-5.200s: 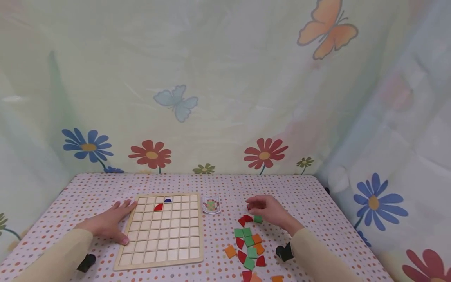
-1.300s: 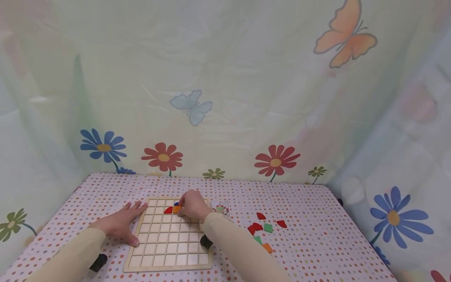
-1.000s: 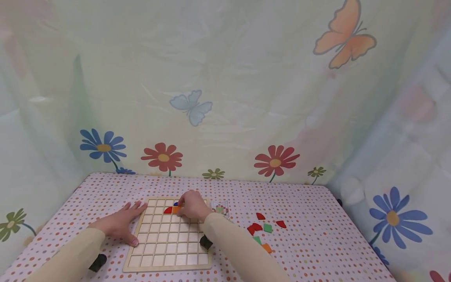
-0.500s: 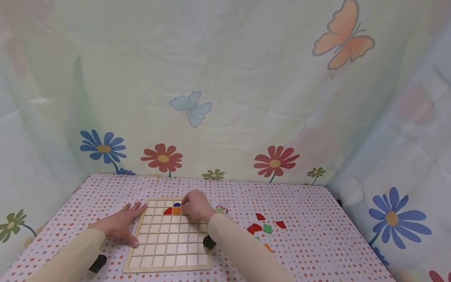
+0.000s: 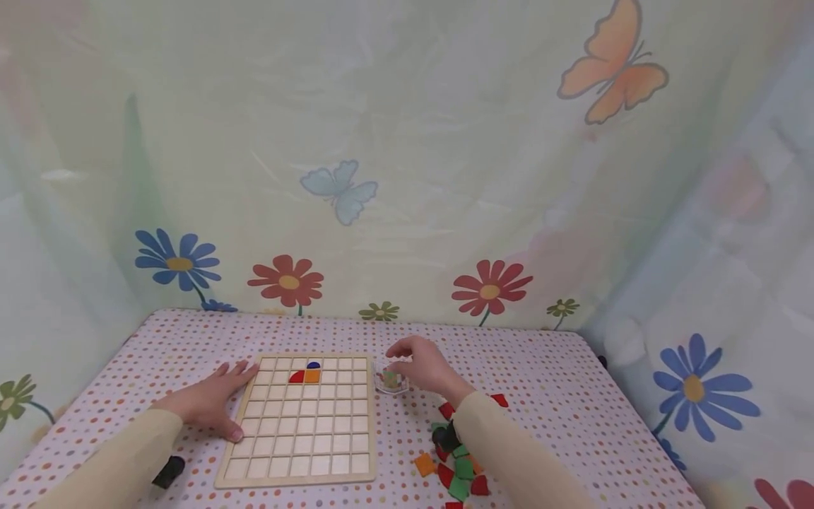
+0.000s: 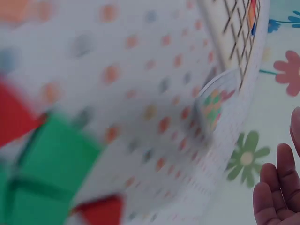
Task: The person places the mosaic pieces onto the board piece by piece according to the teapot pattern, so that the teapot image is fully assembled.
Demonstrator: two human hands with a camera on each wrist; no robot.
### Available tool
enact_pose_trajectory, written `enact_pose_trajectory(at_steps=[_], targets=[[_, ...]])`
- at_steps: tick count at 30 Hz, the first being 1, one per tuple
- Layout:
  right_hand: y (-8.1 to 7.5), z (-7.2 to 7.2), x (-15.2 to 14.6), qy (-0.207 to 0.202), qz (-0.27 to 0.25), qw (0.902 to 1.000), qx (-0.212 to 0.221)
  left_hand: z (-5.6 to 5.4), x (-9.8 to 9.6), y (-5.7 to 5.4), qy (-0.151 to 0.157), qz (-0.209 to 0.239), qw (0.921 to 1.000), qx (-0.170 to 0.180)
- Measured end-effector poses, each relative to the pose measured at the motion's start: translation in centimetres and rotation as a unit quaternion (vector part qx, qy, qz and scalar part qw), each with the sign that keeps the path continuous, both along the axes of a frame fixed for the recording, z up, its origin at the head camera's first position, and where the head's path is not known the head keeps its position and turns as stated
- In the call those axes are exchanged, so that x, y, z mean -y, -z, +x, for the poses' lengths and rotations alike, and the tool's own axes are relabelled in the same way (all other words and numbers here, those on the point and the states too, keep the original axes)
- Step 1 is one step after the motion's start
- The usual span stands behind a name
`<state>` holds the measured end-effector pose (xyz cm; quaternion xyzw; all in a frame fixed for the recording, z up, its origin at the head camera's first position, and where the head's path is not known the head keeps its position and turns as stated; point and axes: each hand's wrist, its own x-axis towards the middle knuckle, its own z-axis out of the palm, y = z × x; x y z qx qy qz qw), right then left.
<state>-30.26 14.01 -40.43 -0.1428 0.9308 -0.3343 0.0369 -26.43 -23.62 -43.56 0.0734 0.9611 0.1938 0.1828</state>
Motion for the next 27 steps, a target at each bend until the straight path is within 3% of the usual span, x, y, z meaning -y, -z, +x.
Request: enact_pose_trajectory(at_steps=[7, 14, 19, 27], targets=[[0.5, 2.0, -5.3, 0.045, 0.04, 0.9982, 0.003, 0.0, 0.0, -0.5, 0.001, -0.001, 1.0, 0.0], [1.4, 3.4, -9.3, 0.069, 0.053, 0.9955, 0.036, -0.1, 0.0, -0.1, 0.007, -0.002, 1.0, 0.006], [2.8, 3.4, -10.3, 0.075, 0.07, 0.9927, 0.064, -0.2, 0.1, 0.2, 0.007, 0.0, 0.9999, 0.008], [3.7, 3.0, -10.3, 0.058, 0.105, 0.9916, 0.048, -0.2, 0.1, 0.0, 0.008, 0.007, 0.9999, 0.013]])
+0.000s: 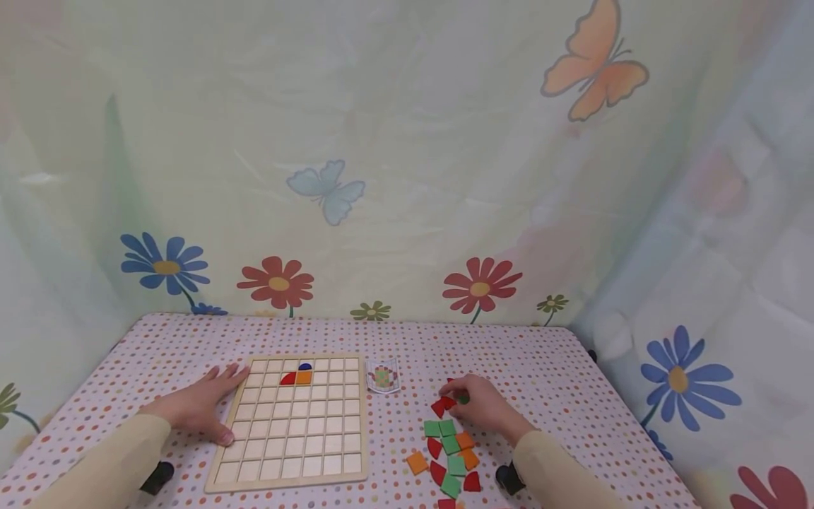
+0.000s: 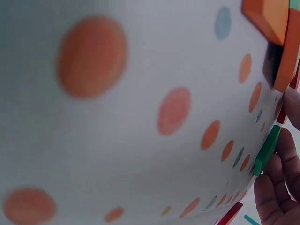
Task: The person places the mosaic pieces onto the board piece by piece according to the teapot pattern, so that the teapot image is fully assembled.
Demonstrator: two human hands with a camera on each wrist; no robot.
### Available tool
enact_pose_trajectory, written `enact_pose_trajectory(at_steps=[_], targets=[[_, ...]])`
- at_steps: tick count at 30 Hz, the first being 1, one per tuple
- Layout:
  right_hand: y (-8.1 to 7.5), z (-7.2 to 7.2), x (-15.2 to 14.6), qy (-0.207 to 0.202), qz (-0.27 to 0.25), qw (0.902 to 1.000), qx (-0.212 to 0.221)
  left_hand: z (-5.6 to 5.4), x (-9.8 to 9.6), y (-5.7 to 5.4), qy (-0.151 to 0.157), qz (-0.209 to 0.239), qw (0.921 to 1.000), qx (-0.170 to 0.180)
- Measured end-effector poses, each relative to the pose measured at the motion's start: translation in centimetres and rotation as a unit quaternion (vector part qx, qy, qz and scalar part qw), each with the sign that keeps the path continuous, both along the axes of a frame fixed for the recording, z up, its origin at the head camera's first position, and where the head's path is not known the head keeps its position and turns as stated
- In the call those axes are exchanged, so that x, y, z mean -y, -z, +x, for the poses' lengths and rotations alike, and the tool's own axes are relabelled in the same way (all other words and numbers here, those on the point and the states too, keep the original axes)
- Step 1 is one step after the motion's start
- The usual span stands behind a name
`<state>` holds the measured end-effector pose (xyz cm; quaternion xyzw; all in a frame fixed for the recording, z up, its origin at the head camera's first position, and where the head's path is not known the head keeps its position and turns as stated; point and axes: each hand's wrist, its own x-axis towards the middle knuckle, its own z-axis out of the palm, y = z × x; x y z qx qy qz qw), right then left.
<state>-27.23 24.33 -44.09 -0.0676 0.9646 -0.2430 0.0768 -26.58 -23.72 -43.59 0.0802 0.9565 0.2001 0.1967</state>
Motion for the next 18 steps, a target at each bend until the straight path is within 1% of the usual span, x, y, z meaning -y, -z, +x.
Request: enact_pose_trajectory(at_steps=[6, 11, 18], targets=[[-0.02, -0.24, 0.07, -0.005, 0.01, 0.9999, 0.004, -0.16, 0.05, 0.18, -0.003, -0.002, 1.0, 0.0], [-0.02, -0.35, 0.06, -0.006, 0.013, 0.9999, 0.006, -0.09, 0.05, 0.24, -0.005, -0.001, 1.0, -0.002], [0.03, -0.31, 0.13, 0.008, 0.008, 0.9999, 0.007, -0.05, 0.0, 0.13, -0.004, -0.002, 1.0, -0.004]])
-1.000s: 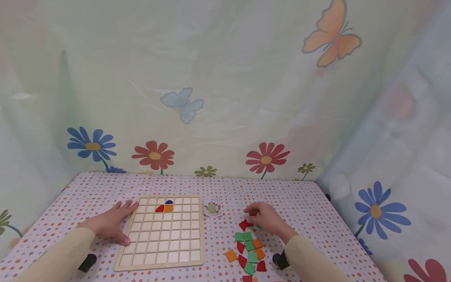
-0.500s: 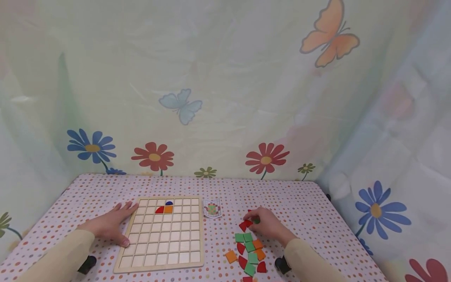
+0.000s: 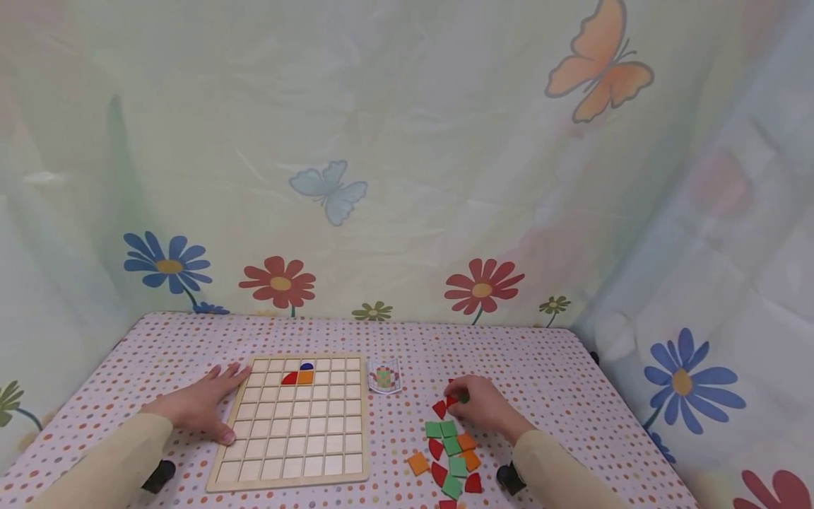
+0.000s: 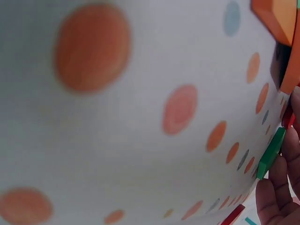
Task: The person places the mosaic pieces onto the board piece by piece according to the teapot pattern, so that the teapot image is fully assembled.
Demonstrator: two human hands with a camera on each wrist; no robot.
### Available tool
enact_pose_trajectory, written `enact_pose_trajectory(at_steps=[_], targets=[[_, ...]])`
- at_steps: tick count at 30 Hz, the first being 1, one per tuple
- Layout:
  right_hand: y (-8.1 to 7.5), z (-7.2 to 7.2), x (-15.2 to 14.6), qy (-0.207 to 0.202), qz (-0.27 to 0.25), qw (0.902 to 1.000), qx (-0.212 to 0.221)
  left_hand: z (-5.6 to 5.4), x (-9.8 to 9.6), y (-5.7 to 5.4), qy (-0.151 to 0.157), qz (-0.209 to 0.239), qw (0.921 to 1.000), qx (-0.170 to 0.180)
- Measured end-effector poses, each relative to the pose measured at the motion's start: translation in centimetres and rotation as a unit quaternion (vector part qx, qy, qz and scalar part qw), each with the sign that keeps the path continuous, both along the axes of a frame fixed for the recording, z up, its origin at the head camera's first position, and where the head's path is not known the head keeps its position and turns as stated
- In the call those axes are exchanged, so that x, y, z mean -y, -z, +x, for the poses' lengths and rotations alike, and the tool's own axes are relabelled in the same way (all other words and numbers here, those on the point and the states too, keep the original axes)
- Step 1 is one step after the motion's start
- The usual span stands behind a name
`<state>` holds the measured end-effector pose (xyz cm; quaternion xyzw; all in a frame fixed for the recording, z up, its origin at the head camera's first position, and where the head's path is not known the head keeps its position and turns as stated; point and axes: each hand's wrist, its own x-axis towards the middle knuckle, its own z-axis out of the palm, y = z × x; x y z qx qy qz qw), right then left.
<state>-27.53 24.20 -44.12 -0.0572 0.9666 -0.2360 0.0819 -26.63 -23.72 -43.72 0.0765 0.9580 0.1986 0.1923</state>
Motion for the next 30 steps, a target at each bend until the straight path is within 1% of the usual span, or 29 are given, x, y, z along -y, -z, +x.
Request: enact_pose_trajectory(at_steps=[3, 14, 17, 20, 25, 30], targets=[[0.0, 0.0, 0.1, 0.007, 0.0, 1.0, 0.002, 0.0, 0.0, 0.0, 0.0, -0.002, 1.0, -0.002], [0.2, 0.2, 0.3, 0.025, 0.003, 0.9996, -0.012, 0.1, -0.1, -0.1, -0.007, 0.002, 1.0, 0.002], [0.0, 0.2, 0.4, 0.028, -0.005, 0.9995, -0.009, 0.1, -0.1, -0.1, -0.007, 0.001, 1.0, 0.003], [-0.6, 0.2, 0.9, 0.029, -0.022, 0.9992, -0.015, 0.2, -0.1, -0.3, -0.008, 0.002, 1.0, 0.003], [-1.7, -0.1, 2.7, 0.007, -0.059, 0.9977, -0.034, 0.3, -0.1, -0.5, -0.009, 0.004, 0.9999, 0.006], [-2.2, -0.7, 5.0, -0.019, -0.086, 0.9952, -0.043, 0.3, -0.2, -0.6, -0.006, 0.001, 1.0, 0.005]])
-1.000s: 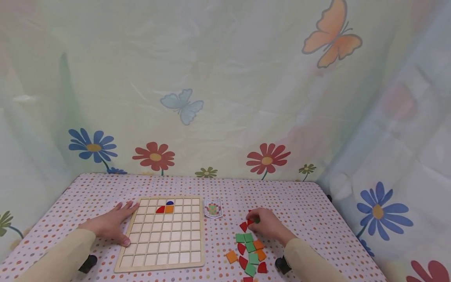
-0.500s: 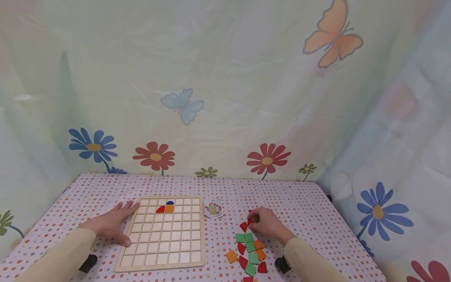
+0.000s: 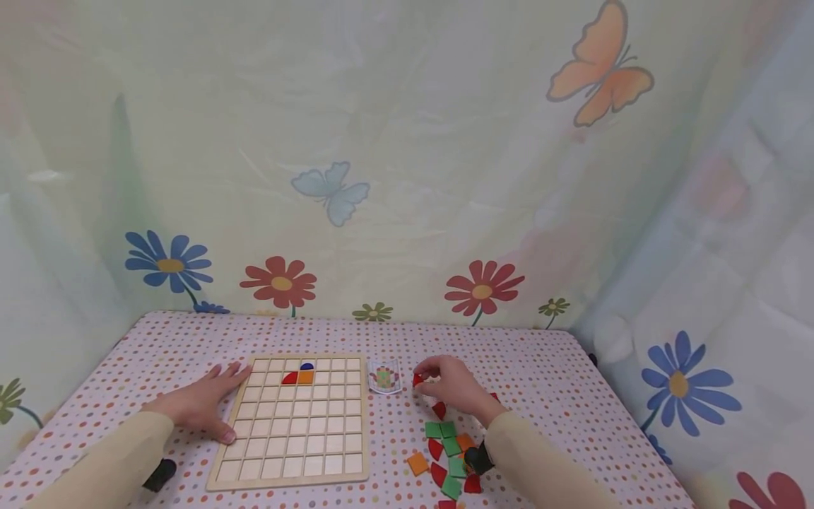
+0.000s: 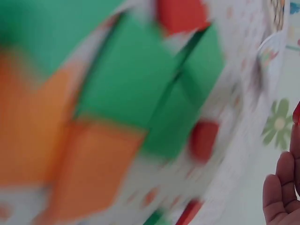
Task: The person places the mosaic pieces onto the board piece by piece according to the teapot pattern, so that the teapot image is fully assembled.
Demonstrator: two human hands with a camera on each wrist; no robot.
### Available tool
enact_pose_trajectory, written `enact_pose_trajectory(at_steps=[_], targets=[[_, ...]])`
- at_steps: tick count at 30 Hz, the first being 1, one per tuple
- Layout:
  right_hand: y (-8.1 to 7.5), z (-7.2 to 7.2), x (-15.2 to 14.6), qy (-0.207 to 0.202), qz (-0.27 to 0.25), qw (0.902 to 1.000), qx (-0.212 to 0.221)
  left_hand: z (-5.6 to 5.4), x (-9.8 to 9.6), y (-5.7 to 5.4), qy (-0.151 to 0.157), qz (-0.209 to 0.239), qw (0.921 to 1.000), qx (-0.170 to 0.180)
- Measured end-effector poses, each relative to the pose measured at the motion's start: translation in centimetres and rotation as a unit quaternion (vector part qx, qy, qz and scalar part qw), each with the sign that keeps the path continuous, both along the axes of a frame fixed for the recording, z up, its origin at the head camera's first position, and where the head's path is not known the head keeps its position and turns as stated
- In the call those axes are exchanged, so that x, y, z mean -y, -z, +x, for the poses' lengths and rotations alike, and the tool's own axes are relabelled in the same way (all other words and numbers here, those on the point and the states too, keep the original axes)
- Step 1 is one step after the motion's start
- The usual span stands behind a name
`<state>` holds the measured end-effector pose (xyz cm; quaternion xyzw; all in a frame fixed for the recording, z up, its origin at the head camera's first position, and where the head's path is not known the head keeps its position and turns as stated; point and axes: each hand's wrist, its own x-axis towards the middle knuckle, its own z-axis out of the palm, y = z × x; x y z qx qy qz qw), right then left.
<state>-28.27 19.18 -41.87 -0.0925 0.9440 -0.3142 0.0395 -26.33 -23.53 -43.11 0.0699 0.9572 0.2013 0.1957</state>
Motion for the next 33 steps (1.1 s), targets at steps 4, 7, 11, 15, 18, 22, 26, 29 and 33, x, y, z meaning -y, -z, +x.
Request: enact_pose_trajectory(at_steps=[4, 7, 11, 15, 18, 22, 26, 29, 33], targets=[[-0.1, -0.6, 2.1, -0.034, -0.026, 0.9991, 0.004, 0.0, 0.0, 0.0, -0.001, -0.003, 1.0, 0.001], [-0.2, -1.1, 3.7, -0.06, -0.039, 0.9974, 0.005, -0.1, 0.0, 0.1, -0.002, -0.004, 1.0, 0.0], [-0.3, -1.7, 5.9, -0.09, -0.053, 0.9945, 0.008, -0.2, 0.1, 0.2, 0.001, -0.005, 1.0, -0.006], [-0.2, -2.2, 7.9, -0.111, -0.067, 0.9914, 0.015, -0.3, 0.1, 0.3, 0.0, -0.004, 1.0, -0.007], [-0.1, -2.7, 9.3, -0.119, -0.069, 0.9903, 0.022, -0.4, 0.1, 0.3, -0.001, 0.001, 1.0, -0.006], [-0.1, -3.4, 11.3, -0.118, -0.046, 0.9914, 0.031, -0.4, 0.2, 0.3, 0.0, 0.002, 1.0, -0.006], [0.1, -3.9, 13.2, -0.121, -0.018, 0.9917, 0.04, -0.4, 0.2, 0.3, 0.0, 0.0, 1.0, -0.004], [0.3, -4.3, 14.3, -0.125, -0.007, 0.991, 0.047, -0.4, 0.2, 0.3, -0.002, -0.002, 1.0, -0.003], [0.5, -4.6, 15.4, -0.128, 0.013, 0.9904, 0.05, -0.4, 0.1, 0.4, -0.002, -0.003, 1.0, -0.006]])
